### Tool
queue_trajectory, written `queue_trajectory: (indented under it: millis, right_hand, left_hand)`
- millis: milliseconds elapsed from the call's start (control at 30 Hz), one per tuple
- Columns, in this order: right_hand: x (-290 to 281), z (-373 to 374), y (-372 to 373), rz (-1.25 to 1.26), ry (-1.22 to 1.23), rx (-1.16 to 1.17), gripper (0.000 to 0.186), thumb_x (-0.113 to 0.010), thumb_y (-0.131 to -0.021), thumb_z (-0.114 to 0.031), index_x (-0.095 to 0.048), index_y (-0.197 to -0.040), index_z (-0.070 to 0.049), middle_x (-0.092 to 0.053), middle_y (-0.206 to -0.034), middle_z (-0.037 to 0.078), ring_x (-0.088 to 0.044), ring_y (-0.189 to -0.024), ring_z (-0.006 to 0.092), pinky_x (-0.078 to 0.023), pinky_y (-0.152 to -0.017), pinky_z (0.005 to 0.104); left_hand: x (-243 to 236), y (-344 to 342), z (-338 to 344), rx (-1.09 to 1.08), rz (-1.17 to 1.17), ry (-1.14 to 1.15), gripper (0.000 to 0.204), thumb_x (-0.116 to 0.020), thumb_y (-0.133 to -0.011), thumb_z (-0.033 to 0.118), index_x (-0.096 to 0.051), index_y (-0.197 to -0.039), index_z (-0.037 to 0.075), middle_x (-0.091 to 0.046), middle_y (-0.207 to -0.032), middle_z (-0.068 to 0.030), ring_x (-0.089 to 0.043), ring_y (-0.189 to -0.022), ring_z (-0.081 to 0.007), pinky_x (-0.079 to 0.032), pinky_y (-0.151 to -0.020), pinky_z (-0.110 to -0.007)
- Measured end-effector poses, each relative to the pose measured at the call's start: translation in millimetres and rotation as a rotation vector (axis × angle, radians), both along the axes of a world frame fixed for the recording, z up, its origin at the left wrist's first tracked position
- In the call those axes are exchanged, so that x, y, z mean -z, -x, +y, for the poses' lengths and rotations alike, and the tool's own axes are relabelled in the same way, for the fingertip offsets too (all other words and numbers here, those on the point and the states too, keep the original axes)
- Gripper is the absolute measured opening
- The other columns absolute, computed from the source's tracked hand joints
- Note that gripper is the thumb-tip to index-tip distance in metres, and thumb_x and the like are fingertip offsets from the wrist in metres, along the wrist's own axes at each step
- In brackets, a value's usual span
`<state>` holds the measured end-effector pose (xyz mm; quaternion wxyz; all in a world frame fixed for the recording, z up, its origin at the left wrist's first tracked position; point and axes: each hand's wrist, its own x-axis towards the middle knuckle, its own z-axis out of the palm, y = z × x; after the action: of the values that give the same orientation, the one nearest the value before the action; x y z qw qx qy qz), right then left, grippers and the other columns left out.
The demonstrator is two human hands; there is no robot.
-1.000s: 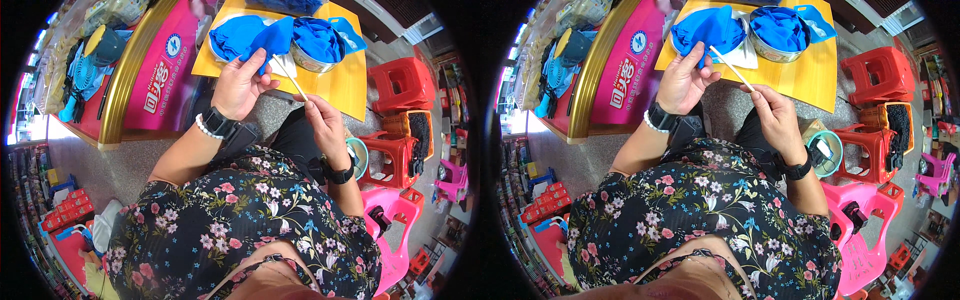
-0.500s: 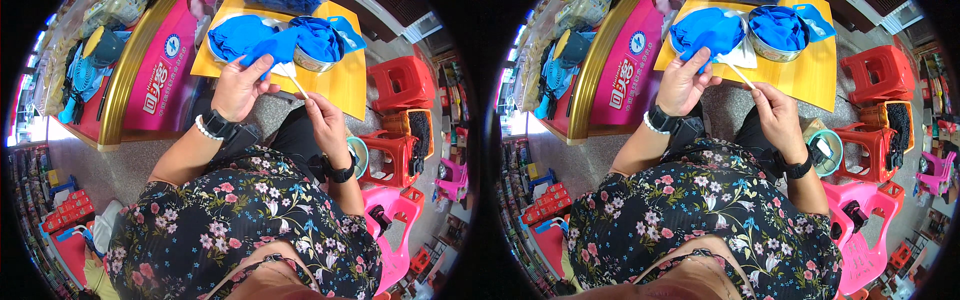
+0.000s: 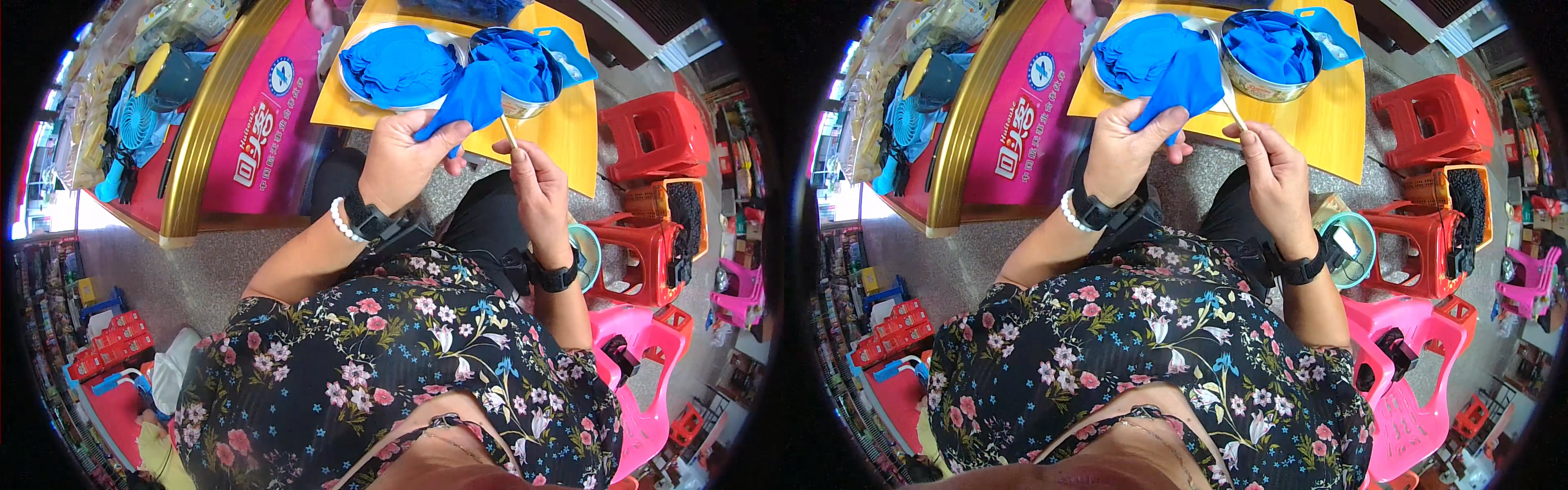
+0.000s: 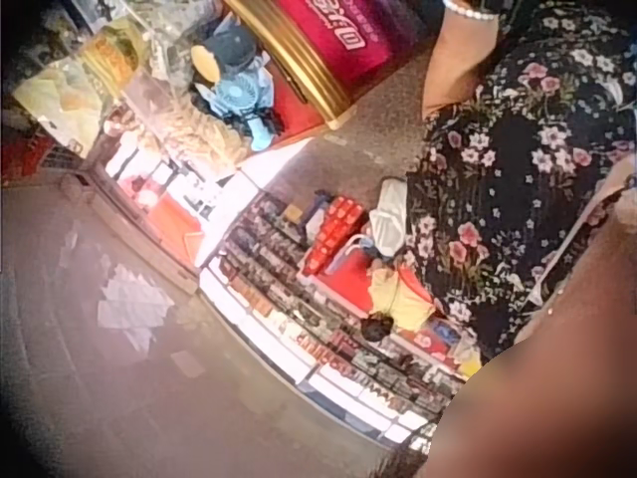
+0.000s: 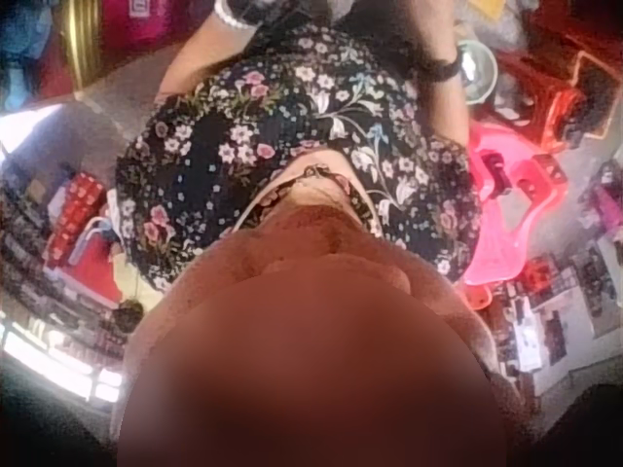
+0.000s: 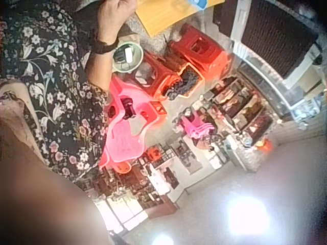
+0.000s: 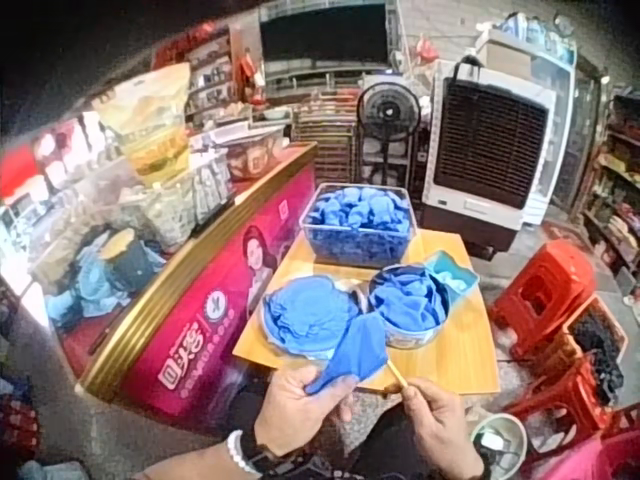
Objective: The person is using a thin wooden stick to shape and manipulate small blue fabric pieces, possibly for crafting flowers or similar items.
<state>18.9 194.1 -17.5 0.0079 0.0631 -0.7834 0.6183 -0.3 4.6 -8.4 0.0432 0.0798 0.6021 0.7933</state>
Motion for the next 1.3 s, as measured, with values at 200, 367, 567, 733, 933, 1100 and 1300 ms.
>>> queue_trajectory:
  millis: [200,367,567,733,933,1100,1300]
  right_hand:
    - [0.9,-1.9,-5.3,0.008,-0.071,-0.163,0.024,-0.050,-0.095,-0.017,-0.064,-0.097,0.002,-0.063,-0.081,0.003,-0.053,-0.074,0.0082,-0.043,-0.067,0.0234]
    - [5.2,-2.2,-0.7,-0.016,0.060,-0.019,0.024,-0.049,-0.096,-0.017,-0.064,-0.098,0.002,-0.063,-0.081,0.003,-0.053,-0.073,0.0088,-0.043,-0.066,0.0234]
    - [4.1,-1.9,-0.2,0.002,0.070,-0.118,0.024,-0.050,-0.095,-0.017,-0.063,-0.098,0.002,-0.064,-0.083,0.003,-0.054,-0.075,0.0088,-0.042,-0.068,0.0230]
    - [-0.5,-4.0,-2.8,0.007,-0.049,-0.246,0.022,-0.051,-0.094,-0.017,-0.065,-0.097,0.001,-0.064,-0.081,0.005,-0.054,-0.074,0.0092,-0.043,-0.067,0.0235]
    - [-2.3,-2.2,-1.6,0.007,-0.144,-0.273,0.022,-0.051,-0.095,-0.016,-0.065,-0.097,0.001,-0.065,-0.082,0.006,-0.055,-0.074,0.0100,-0.044,-0.067,0.0240]
    - [5.3,-7.8,-1.2,0.076,0.112,-0.098,0.023,-0.049,-0.095,-0.015,-0.063,-0.098,0.003,-0.065,-0.087,0.005,-0.058,-0.082,0.0109,-0.045,-0.073,0.0235]
    - [3.5,-2.8,-2.1,0.044,0.074,-0.046,0.020,-0.050,-0.095,-0.014,-0.063,-0.096,0.002,-0.065,-0.082,0.005,-0.059,-0.078,0.0112,-0.045,-0.071,0.0241]
  left_hand:
    - [-5.3,3.3,-5.3,-0.039,0.006,-0.020,0.017,-0.063,-0.088,0.016,-0.063,-0.086,-0.001,-0.061,-0.068,-0.0036,-0.058,-0.056,-0.0089,-0.047,-0.053,-0.022]
    - [-6.4,-1.1,-4.5,-0.008,0.011,0.088,0.020,-0.065,-0.086,0.018,-0.064,-0.088,-0.002,-0.061,-0.068,-0.0027,-0.057,-0.051,-0.0075,-0.044,-0.045,-0.020]
    - [-3.2,0.0,-4.3,-0.020,0.029,0.044,0.019,-0.066,-0.086,0.017,-0.064,-0.090,-0.001,-0.063,-0.070,-0.0021,-0.056,-0.051,-0.0058,-0.043,-0.044,-0.018]
    - [-12.8,0.3,-10.8,-0.001,0.008,0.068,0.019,-0.069,-0.083,0.017,-0.065,-0.092,0.000,-0.064,-0.071,-0.0018,-0.058,-0.052,-0.0048,-0.041,-0.042,-0.017]
    - [-19.5,-0.9,-13.0,0.075,-0.075,0.108,0.016,-0.069,-0.082,0.014,-0.064,-0.091,0.002,-0.064,-0.071,-0.0026,-0.061,-0.054,-0.0075,-0.037,-0.039,-0.016]
    - [-10.6,-10.2,-4.8,0.064,-0.113,0.140,0.016,-0.068,-0.084,0.016,-0.065,-0.092,0.003,-0.063,-0.069,-0.0017,-0.060,-0.053,-0.0068,-0.037,-0.039,-0.015]
    - [-7.1,-0.8,-9.0,0.053,0.052,0.080,0.025,-0.065,-0.087,0.019,-0.066,-0.101,-0.001,-0.064,-0.076,-0.0013,-0.056,-0.063,-0.0044,-0.047,-0.058,-0.019]
